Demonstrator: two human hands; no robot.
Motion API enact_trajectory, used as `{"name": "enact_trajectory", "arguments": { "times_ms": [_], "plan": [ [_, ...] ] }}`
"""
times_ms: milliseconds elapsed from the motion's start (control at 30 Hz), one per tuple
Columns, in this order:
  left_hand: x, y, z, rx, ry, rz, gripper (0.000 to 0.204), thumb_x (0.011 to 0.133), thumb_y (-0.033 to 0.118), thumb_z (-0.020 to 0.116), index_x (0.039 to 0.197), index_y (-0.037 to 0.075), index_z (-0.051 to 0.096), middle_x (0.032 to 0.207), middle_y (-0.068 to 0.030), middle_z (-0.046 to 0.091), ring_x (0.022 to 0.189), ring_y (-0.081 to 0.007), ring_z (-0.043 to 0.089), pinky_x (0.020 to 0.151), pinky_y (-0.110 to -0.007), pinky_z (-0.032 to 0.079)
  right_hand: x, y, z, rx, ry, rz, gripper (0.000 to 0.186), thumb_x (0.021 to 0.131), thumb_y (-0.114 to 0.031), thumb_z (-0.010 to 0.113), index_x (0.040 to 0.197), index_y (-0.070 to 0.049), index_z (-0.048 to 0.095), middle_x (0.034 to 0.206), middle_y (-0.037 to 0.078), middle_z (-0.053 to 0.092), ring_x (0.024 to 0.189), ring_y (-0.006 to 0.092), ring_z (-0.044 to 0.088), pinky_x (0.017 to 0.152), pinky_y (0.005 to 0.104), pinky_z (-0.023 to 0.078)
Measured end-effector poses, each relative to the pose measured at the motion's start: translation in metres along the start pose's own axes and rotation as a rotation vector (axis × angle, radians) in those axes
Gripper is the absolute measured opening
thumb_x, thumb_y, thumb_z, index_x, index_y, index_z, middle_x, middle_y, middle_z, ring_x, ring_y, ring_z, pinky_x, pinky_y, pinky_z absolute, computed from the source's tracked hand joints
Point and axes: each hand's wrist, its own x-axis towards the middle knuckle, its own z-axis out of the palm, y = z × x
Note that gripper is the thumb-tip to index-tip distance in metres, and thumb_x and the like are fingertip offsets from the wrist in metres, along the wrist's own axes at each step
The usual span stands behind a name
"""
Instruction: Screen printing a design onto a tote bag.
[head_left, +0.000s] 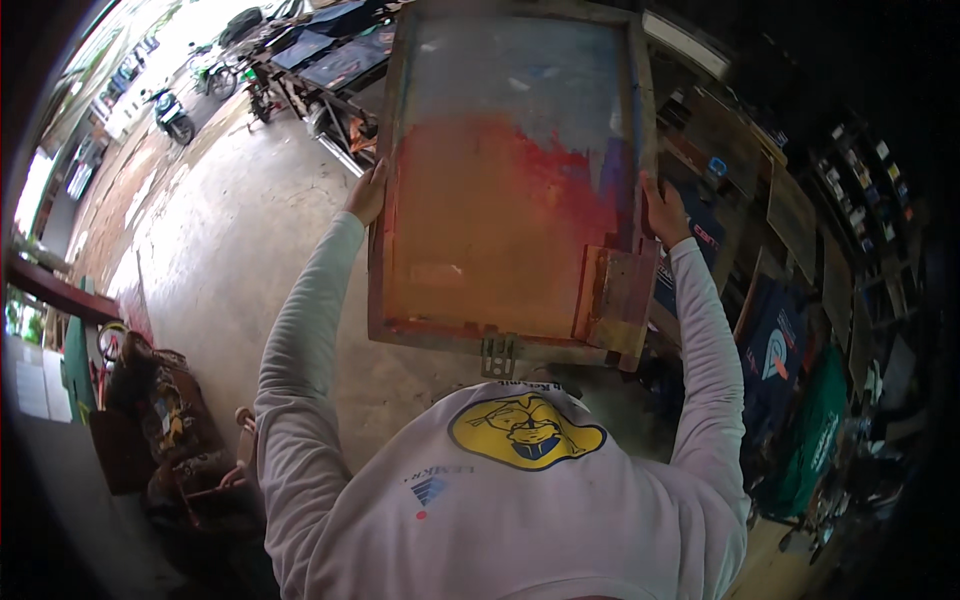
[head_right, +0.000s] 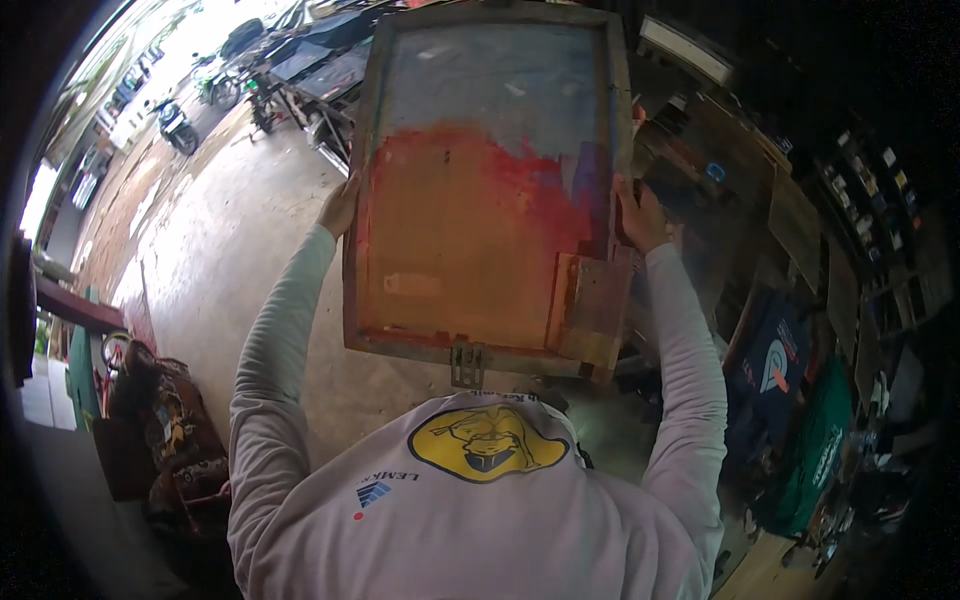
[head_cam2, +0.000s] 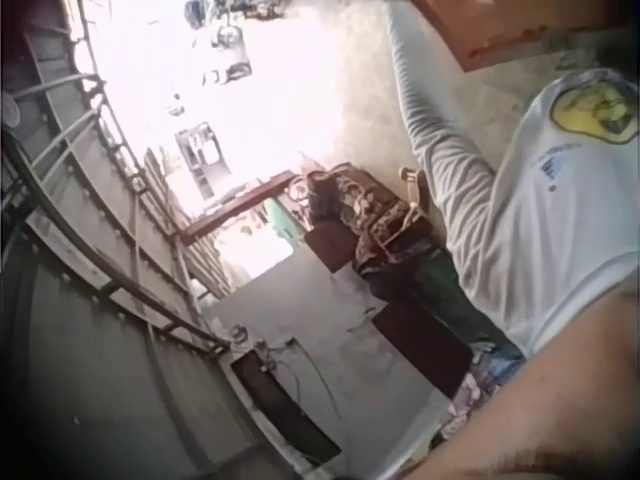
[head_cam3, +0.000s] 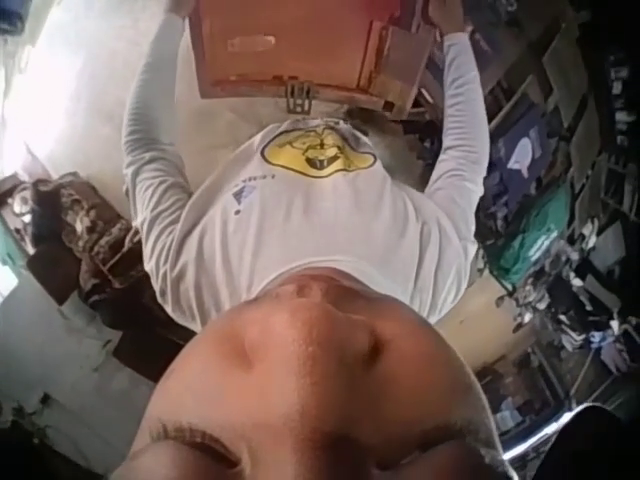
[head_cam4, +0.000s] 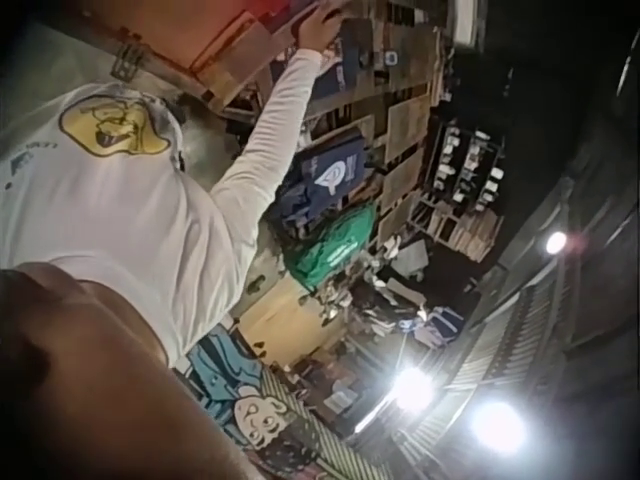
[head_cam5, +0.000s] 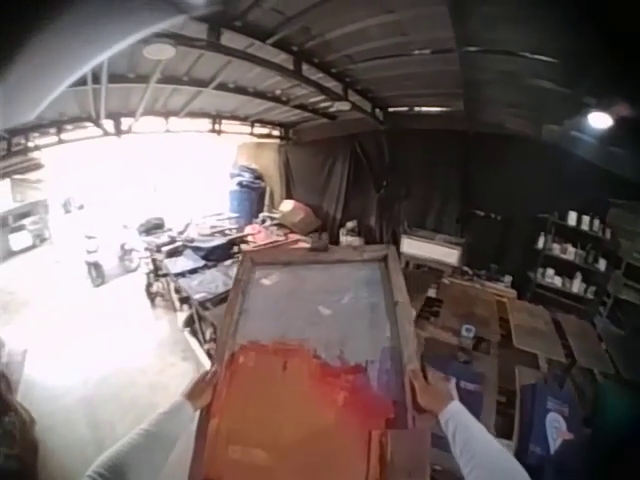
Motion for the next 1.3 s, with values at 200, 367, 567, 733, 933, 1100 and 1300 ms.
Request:
{"name": "enact_trajectory", "arguments": {
  "times_ms": [200, 367, 567, 733, 933, 1100, 1300],
  "plan": [
    [-0.048, -0.019, -0.051, -0.339, 0.125, -0.18, 0.059, 0.105, 0.048, 0.04, 0.115, -0.004, 0.066, 0.105, -0.0108, 0.07, 0.096, -0.0177, 0.064, 0.088, -0.031, 0.049, 0.024, -0.053, 0.075, 0.334, -0.097, 0.066, 0.055, 0.098, -0.05, 0.057, 0.118, 0.001, 0.065, 0.108, 0.008, 0.068, 0.098, 0.0176, 0.061, 0.085, 0.0307, 0.045],
    [-0.042, -0.051, -0.09, -0.439, 0.288, -0.297, 0.059, 0.104, 0.051, 0.044, 0.102, -0.002, 0.069, 0.089, -0.0051, 0.069, 0.076, -0.0113, 0.062, 0.071, -0.027, 0.051, 0.039, -0.078, 0.118, 1.087, -0.377, 0.418, 0.069, 0.093, -0.051, 0.063, 0.14, -0.003, 0.051, 0.136, 0.012, 0.057, 0.122, 0.0219, 0.054, 0.104, 0.033, 0.04],
    [-0.004, -0.089, -0.135, -0.299, 0.395, -0.455, 0.06, 0.1, 0.056, 0.049, 0.088, 0.0, 0.069, 0.076, -0.0017, 0.063, 0.067, -0.0104, 0.056, 0.061, -0.03, 0.046, 0.073, -0.088, 0.184, 1.041, -0.689, -0.112, 0.094, 0.086, -0.03, 0.076, 0.158, -0.006, 0.02, 0.152, 0.012, 0.041, 0.138, 0.0244, 0.041, 0.115, 0.0369, 0.031],
    [0.006, -0.119, -0.201, -0.155, 0.464, -0.522, 0.059, 0.1, 0.055, 0.05, 0.086, 0.001, 0.069, 0.074, -0.0005, 0.062, 0.066, -0.011, 0.056, 0.062, -0.029, 0.047, 0.132, -0.109, 0.253, 1.148, -0.85, -0.032, 0.092, 0.083, -0.02, 0.078, 0.158, -0.01, 0.024, 0.155, 0.009, 0.038, 0.141, 0.0226, 0.039, 0.115, 0.0358, 0.03],
    [0.037, -0.099, -0.205, -0.214, 0.567, -0.531, 0.058, 0.101, 0.053, 0.05, 0.086, 0.001, 0.071, 0.075, -0.0027, 0.065, 0.066, -0.0113, 0.058, 0.061, -0.029, 0.046, 0.193, -0.116, 0.32, 0.964, -0.805, -0.095, 0.09, 0.083, -0.014, 0.078, 0.157, -0.01, 0.026, 0.152, 0.008, 0.042, 0.136, 0.0204, 0.044, 0.113, 0.0339, 0.033],
    [0.06, -0.139, -0.267, -0.114, 0.615, -0.486, 0.057, 0.101, 0.051, 0.05, 0.087, 0.001, 0.072, 0.075, -0.0031, 0.065, 0.066, -0.0109, 0.057, 0.061, -0.03, 0.046, 0.229, -0.152, 0.389, 0.891, -0.872, -0.097, 0.087, 0.082, -0.014, 0.079, 0.154, -0.008, 0.03, 0.138, 0.013, 0.053, 0.121, 0.0191, 0.054, 0.104, 0.0323, 0.043],
    [0.122, -0.195, -0.344, -0.175, 0.609, -0.529, 0.057, 0.101, 0.05, 0.051, 0.077, 0.002, 0.067, 0.068, 0.0016, 0.056, 0.063, -0.0087, 0.048, 0.058, -0.029, 0.041, 0.254, -0.198, 0.488, 1.059, -0.784, 0.122, 0.077, 0.086, -0.017, 0.074, 0.149, 0.001, 0.034, 0.136, 0.013, 0.054, 0.123, 0.0203, 0.053, 0.105, 0.0321, 0.041]
  ]
}}
